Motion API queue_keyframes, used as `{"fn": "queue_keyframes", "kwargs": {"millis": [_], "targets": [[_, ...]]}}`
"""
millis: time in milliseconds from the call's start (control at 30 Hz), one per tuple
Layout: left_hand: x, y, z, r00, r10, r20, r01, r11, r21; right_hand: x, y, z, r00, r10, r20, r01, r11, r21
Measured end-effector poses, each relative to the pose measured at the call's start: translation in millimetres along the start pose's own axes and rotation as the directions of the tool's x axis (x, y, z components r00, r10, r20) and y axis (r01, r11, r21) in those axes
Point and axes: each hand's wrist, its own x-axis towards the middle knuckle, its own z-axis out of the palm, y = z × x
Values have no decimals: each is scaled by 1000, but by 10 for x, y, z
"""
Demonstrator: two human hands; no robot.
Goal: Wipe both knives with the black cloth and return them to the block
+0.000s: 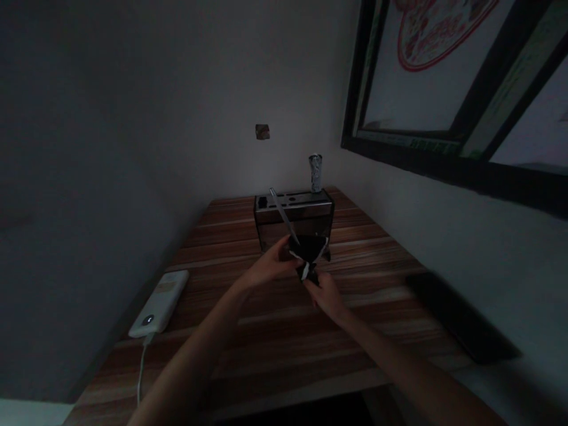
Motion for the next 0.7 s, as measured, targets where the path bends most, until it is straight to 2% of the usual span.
{"fn": "queue_keyframes", "kwargs": {"millis": [133,267,400,567,700], "targets": [[101,-80,95,998,58,35,-62,988,143,-2,-26,-29,999,39,-34,-39,999,4],[101,-198,144,998,59,-32,-50,974,219,-5,-2,-28,998,25,-52,-24,999,32],[65,-232,209,983,142,-115,-102,949,299,-8,31,-9,997,4,-76,-2,999,32],[25,-277,320,951,210,-229,-162,964,212,-19,31,8,994,44,-102,-38,998,58],[-7,-328,367,944,220,-246,-178,967,182,-20,43,-2,995,19,-97,-14,998,53]]}}
